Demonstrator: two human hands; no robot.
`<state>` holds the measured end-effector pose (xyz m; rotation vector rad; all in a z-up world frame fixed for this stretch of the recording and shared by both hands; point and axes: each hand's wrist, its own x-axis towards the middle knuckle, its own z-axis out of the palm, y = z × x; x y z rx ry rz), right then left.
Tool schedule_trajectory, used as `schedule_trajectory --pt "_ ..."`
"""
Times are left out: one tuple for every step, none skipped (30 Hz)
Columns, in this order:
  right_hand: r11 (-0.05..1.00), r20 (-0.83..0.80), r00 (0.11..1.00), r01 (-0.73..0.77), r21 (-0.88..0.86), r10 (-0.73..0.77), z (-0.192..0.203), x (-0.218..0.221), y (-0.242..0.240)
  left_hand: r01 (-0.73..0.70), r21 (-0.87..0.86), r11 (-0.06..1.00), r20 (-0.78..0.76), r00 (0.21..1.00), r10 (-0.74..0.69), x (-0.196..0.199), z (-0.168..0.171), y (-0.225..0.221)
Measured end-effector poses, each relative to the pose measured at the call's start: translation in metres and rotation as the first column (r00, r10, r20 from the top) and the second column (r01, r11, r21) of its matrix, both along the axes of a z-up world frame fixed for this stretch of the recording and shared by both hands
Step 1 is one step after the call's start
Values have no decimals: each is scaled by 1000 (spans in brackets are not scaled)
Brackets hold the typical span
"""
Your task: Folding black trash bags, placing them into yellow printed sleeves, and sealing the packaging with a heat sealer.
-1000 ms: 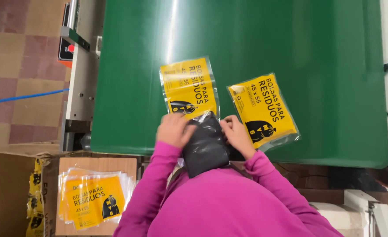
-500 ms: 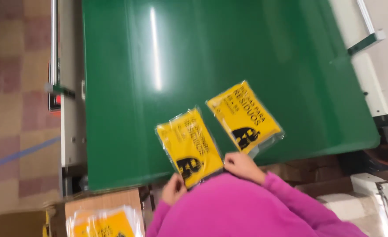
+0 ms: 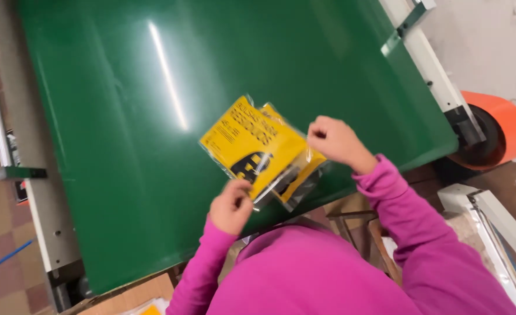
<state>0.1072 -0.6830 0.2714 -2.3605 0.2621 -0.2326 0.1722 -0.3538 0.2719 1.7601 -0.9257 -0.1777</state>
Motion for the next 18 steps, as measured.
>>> schedule_trajectory --pt "1000 -3 1000 10 6 -10 -22 -9 -5 10 6 1000 -3 1000 -10 -3 -3 -16" --pt "998 -74 996 41 -51 -44 -43 -18 -9 -9 384 923 61 998 -16 -7 -5 -32" --pt "992 -142 986 67 -109 -83 -65 -27 -14 -51 703 709 122 991 -51 -11 -8 -49" --pt "992 -145 985 78 -102 -92 -76 -32 -18 -41 709 704 119 991 -62 -5 -9 -73" --pt "994 -198 976 80 -68 -93 -87 -37 -20 -153 688 710 254 967 -38 -1 -10 -95" --pt "996 -250 964 85 -35 -91 -98 -42 -23 -260 651 714 383 923 -13 4 -12 -117" --pt "995 -256 962 95 -24 -98 -105 -44 -25 -250 660 708 379 925 -27 7 -33 -128" --pt "995 -267 959 95 -35 -101 -111 -46 -27 -301 620 725 450 893 -15 9 -53 -138" --pt "994 -273 956 97 -52 -107 -116 -45 -34 -348 568 746 522 853 1 13 -73 -151" --pt "993 -274 955 108 -47 -117 -124 -54 -33 -339 572 747 521 853 -12 8 -75 -156" --pt "989 -245 959 145 -5 -142 -130 -54 -37 -343 608 716 509 860 -21 12 -76 -166" --pt "983 -215 962 180 37 -168 -136 -53 -39 -346 643 684 497 867 -29 16 -78 -175" --pt "978 -218 958 202 47 -187 -127 -53 -35 -329 651 684 495 867 -54 16 -76 -177" --pt "963 -273 934 259 72 -230 -119 -54 -29 -305 678 669 458 887 -60 16 -76 -178" --pt "945 -328 905 314 89 -270 -110 -55 -25 -279 701 657 418 906 -61 14 -76 -180" --pt "938 -333 898 334 92 -287 -114 -58 -20 -262 705 659 414 907 -83 13 -77 -180" --pt "940 -339 895 333 77 -290 -116 -57 -18 -267 702 660 410 909 -69 14 -77 -183" --pt "941 -345 892 332 61 -292 -117 -56 -15 -271 699 662 407 912 -56 15 -77 -184"
